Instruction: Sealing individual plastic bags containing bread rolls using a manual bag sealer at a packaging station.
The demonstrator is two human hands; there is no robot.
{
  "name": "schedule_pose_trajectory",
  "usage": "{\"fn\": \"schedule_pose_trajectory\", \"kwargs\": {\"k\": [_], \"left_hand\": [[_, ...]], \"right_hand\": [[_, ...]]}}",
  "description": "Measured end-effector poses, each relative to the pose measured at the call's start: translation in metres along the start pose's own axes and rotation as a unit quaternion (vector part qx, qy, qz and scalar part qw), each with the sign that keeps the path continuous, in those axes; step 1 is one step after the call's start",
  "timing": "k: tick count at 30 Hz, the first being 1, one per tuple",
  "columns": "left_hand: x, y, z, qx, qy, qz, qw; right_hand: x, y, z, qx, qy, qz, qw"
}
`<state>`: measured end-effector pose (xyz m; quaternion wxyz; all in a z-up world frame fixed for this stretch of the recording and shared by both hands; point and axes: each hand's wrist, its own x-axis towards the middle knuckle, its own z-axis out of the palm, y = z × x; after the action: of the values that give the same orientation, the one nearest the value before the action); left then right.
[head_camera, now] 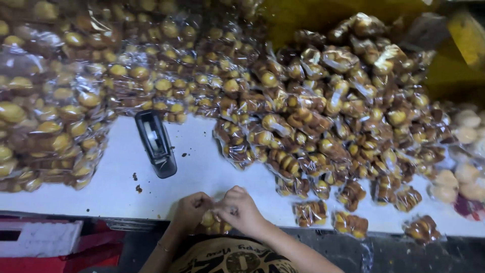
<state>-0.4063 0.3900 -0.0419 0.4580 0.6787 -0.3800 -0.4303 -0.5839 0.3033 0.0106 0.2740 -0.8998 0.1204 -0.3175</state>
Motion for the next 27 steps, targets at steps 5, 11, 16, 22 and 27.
{"fn": "schedule_pose_trajectory", "kwargs": {"k": [5,11,16,22,27], "left_hand": [[-0.012,0.003,-0.011,-0.069,-0.039,-0.072,0.994],[-0.018,0.000,-0.023,-0.021,-0.050,0.273,0.961],[-0.017,-0.013,-0.037,-0.015,-0.008,0.116,0.993],[0.014,-0.034,-0.057,0.140,0.149,0.090,0.975],[0.037,-0.089,-0.060,0.291,0.247,0.246,0.891]], "right_hand": [[0.015,0.014,-0.007,0.253,-0.193,0.323,0.891],[-0.019,0.069,0.072,0.440,-0.063,0.412,0.796],[0.012,0.036,0.042,0.317,-0.121,0.351,0.873],[0.043,0.047,0.093,0.057,-0.038,0.055,0.996],[0.052,0.047,0.119,0.015,0.001,0.087,0.996]]}}
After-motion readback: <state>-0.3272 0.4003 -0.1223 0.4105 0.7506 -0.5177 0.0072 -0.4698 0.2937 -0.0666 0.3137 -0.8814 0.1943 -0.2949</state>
